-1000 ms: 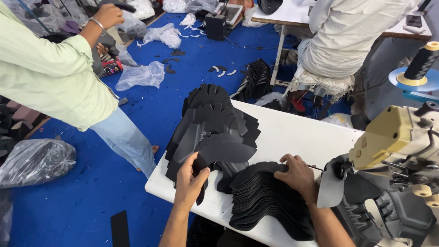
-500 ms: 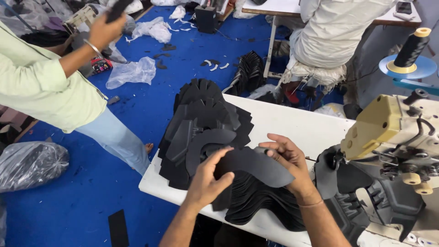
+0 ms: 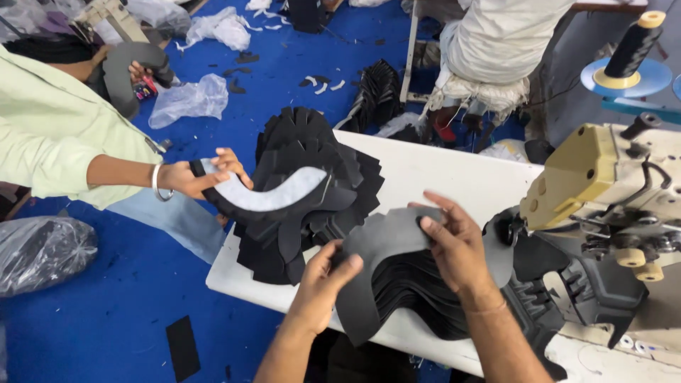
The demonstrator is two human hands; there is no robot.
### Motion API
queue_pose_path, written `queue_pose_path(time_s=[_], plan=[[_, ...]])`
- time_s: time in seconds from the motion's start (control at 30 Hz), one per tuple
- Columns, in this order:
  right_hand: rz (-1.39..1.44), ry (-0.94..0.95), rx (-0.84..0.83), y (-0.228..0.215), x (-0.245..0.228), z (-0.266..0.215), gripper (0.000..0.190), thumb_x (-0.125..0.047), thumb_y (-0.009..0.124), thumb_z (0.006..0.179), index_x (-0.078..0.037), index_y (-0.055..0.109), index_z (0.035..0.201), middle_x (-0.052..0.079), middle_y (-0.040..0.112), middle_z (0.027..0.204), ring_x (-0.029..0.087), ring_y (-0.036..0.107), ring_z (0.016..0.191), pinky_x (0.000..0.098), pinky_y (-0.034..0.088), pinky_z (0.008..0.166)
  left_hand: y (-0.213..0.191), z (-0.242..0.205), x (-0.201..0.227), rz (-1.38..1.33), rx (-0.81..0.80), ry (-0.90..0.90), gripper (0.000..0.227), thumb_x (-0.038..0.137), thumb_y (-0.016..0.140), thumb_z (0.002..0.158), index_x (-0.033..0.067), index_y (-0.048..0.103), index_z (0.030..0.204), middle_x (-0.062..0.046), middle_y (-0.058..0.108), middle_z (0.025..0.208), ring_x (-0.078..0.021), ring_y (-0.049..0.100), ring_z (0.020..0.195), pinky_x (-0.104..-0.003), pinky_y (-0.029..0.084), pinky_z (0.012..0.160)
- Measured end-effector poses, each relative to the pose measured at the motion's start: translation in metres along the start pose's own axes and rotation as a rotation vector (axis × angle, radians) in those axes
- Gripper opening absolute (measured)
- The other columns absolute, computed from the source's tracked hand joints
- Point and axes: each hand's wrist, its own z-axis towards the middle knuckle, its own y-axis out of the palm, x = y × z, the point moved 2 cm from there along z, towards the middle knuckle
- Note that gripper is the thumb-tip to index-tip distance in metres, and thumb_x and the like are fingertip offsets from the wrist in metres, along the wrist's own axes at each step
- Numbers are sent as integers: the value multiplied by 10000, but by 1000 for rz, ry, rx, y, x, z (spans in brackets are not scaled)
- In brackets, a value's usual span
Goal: The person uses a sewing machine to stitch black, curved fabric pieces. They feed the material under the presser foot, guide it through the machine, and then stack the finished pieces on the table. Another person assists by handing over additional pieces and organizing the stack.
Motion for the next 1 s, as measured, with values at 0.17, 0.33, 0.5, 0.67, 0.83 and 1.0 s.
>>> queue_pose_path(time_s=[0.17, 0.33, 0.5, 0.67, 0.83, 1.0], plan=[[-68, 90, -197, 17, -27, 7, 492, 39, 627, 927, -39, 587, 1411, 197, 721, 1219, 216, 693, 1089, 338, 549, 973, 14, -6, 28, -959, -493, -497, 628, 469, 640, 975, -43, 597, 1336, -242, 704, 1152, -348, 712, 984, -442, 585, 826], [-461, 71, -402, 28, -42, 10, 458, -28, 606, 991, 6, 569, 1446, 167, 709, 1318, 188, 637, 1157, 330, 507, 1011, 27, -12, -10, -807, -633, -390, 442, 258, 579, 1086, -143, 574, 1270, -257, 673, 1123, -377, 714, 1053, -442, 566, 929], [-269, 192, -184, 22, -22, -13, 523, -173, 509, 997, -78, 464, 1509, 124, 673, 1367, 200, 663, 1195, 345, 514, 1026, 20, -3, -32, -1124, -309, -194, 337, 154, 563, 1096, -148, 553, 1245, -241, 672, 1124, -354, 688, 1071, -500, 507, 1109], [-93, 291, -112, -3, 35, -49, 531, -169, 549, 984, -42, 516, 1499, 125, 675, 1170, 192, 702, 1055, 345, 572, 925, 12, 0, -46, -1428, 135, -57, 367, 161, 537, 1031, -98, 540, 1290, -200, 658, 1233, -311, 642, 1195, -501, 388, 1200], [-10, 96, 71, -14, 39, -48, 426, -8, 702, 916, 23, 626, 1334, 65, 716, 967, 122, 640, 806, 274, 546, 737, 28, -9, -8, -1098, 184, 104, 479, 110, 561, 938, 72, 507, 1412, -181, 594, 1381, -338, 583, 1294, -528, 429, 1121], [-111, 18, 75, -40, 38, -44, 448, 17, 689, 909, 5, 633, 1353, 43, 697, 929, 104, 619, 795, 266, 536, 736, 7, -22, -14, -884, 214, 221, 423, 81, 603, 990, -4, 515, 1394, -185, 648, 1299, -329, 655, 1182, -494, 524, 1030]])
